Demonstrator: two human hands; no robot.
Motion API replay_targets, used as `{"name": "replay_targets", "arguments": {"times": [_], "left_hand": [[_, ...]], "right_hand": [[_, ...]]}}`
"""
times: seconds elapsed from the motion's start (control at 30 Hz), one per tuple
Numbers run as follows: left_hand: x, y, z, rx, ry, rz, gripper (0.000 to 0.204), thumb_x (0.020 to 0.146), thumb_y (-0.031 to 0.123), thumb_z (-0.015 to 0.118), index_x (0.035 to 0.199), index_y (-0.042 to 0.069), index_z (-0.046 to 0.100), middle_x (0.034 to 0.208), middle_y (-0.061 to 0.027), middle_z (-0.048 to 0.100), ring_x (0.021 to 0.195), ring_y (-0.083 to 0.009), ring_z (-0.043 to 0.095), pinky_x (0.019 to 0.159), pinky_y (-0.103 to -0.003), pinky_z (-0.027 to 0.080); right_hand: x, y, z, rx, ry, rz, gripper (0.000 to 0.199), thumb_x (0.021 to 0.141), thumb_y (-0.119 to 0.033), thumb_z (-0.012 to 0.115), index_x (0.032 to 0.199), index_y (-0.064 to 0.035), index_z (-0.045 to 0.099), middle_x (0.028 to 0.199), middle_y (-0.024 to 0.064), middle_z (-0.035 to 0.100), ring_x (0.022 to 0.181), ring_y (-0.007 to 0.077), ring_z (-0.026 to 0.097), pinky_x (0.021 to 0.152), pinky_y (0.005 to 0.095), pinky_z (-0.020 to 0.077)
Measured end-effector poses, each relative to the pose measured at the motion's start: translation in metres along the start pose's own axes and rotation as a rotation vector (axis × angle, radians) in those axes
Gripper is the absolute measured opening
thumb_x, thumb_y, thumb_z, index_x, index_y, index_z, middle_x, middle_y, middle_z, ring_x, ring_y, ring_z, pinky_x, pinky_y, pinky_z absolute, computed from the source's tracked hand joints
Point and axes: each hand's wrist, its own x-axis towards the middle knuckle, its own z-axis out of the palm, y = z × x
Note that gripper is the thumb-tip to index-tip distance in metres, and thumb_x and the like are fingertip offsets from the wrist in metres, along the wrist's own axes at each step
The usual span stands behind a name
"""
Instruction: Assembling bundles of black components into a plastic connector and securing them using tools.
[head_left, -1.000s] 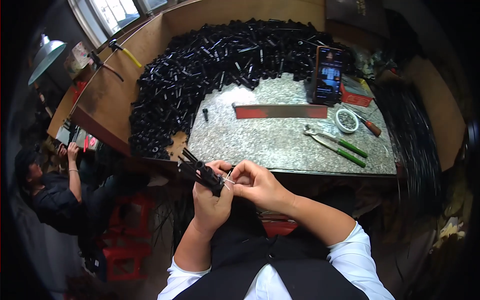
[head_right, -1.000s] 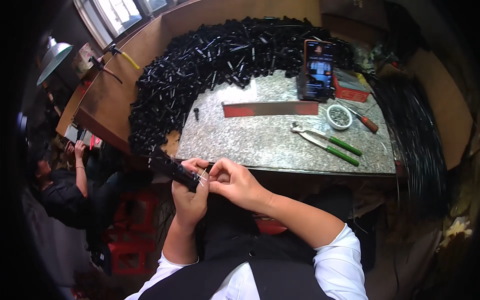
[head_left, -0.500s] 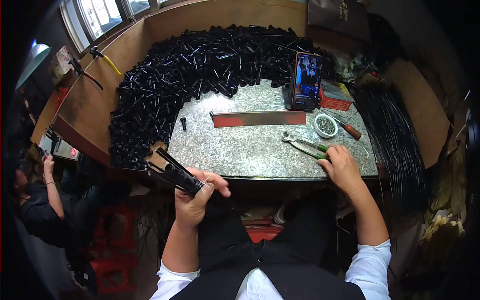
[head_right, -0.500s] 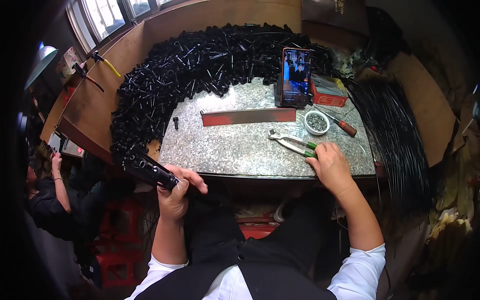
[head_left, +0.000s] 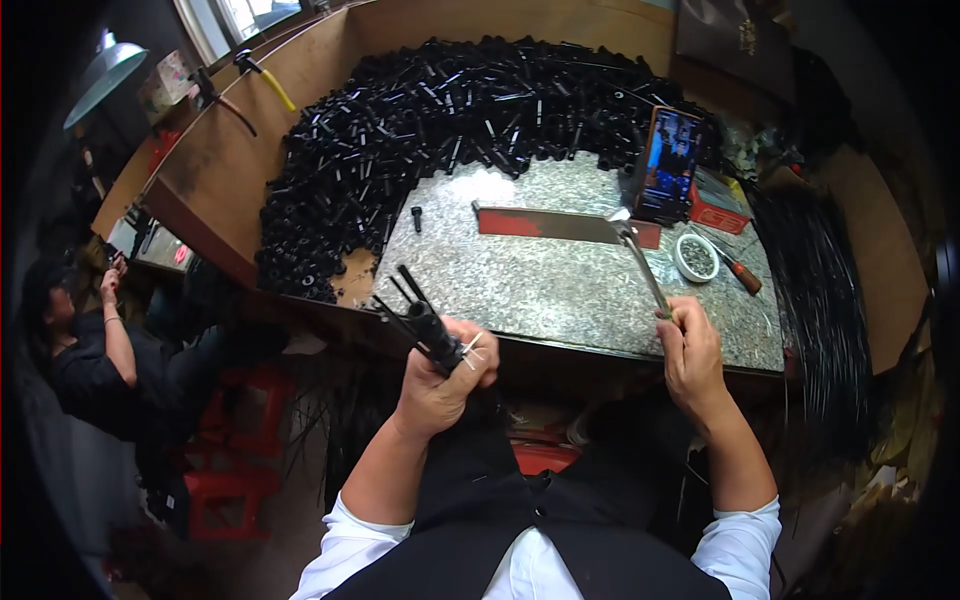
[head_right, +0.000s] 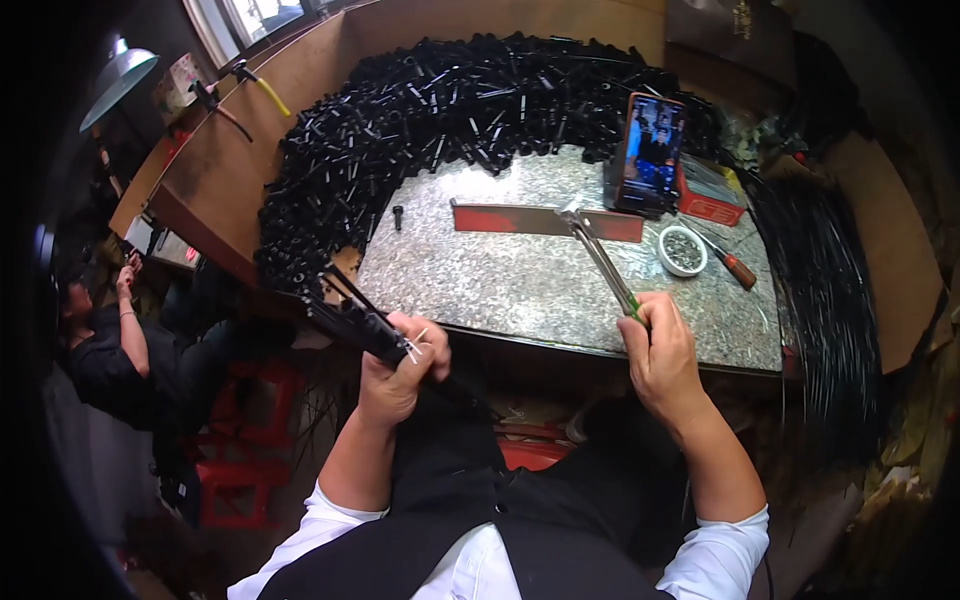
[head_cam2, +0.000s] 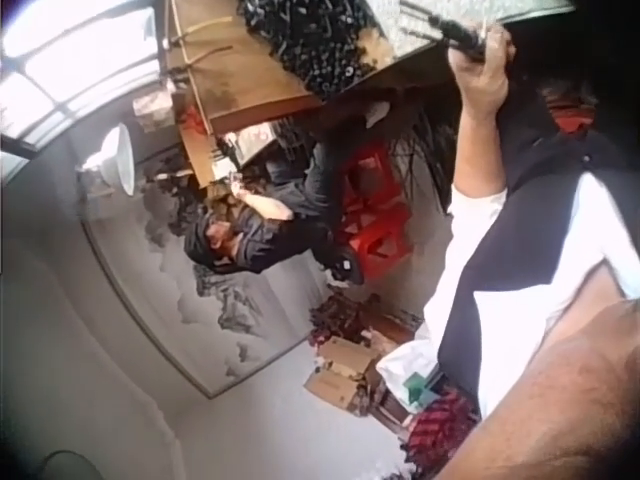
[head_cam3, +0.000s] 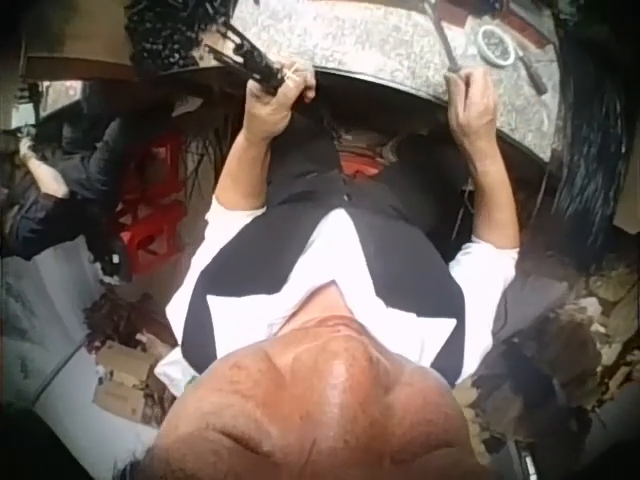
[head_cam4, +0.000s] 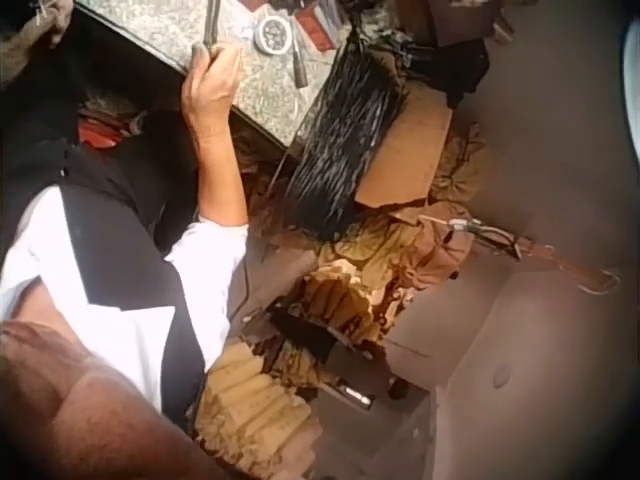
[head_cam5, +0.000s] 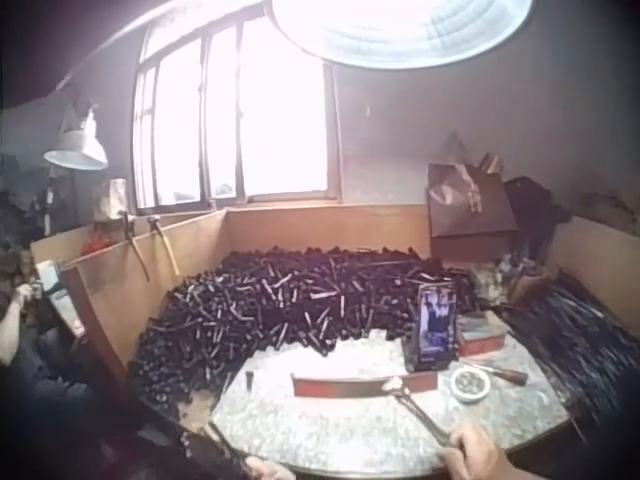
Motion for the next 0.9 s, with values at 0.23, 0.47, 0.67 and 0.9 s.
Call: {"name": "replay_targets", "arguments": {"times": [0.23,0.47,0.67,0.9], "left_hand": [[-0.009,-0.008,-0.009,-0.012,-0.04,-0.051,0.017,0.088,-0.003,0.055,0.086,0.008,0.042,0.066,-0.002,0.049,0.063,-0.0139,0.054,0.069,-0.034,0.049],[-0.003,-0.019,-0.02,0.005,-0.128,0.018,0.079,0.06,0.034,0.084,0.106,0.007,0.025,0.056,0.0063,0.036,0.049,-0.0046,0.04,0.047,-0.02,0.034],[-0.004,-0.031,-0.023,0.179,-0.004,0.001,0.071,0.05,0.048,0.083,0.093,0.002,0.051,0.064,0.0077,0.041,0.064,-0.0044,0.044,0.067,-0.024,0.04],[-0.011,-0.033,-0.014,0.07,0.137,-0.067,0.068,0.049,0.04,0.087,0.101,0.006,0.059,0.096,0.0001,0.053,0.09,-0.0109,0.052,0.079,-0.028,0.043]], "right_hand": [[0.013,-0.048,-0.001,-0.138,-0.036,-0.34,0.033,0.072,-0.015,0.077,0.082,-0.0042,0.048,0.095,0.0155,0.055,0.084,0.0299,0.057,0.074,0.0409,0.045],[0.021,-0.055,0.003,-0.663,0.186,-0.581,0.034,0.083,-0.023,0.066,0.105,-0.0001,0.054,0.128,0.0149,0.043,0.129,0.0376,0.039,0.11,0.0617,0.0143],[0.016,-0.06,0.007,-0.677,0.13,-0.601,0.034,0.082,-0.025,0.066,0.103,0.0014,0.058,0.13,0.0154,0.042,0.132,0.0398,0.034,0.11,0.0641,0.0082],[0.01,-0.062,0.009,-0.669,0.088,-0.609,0.036,0.081,-0.026,0.065,0.102,0.0018,0.056,0.127,0.0172,0.042,0.128,0.0385,0.038,0.109,0.0647,0.0104]]}}
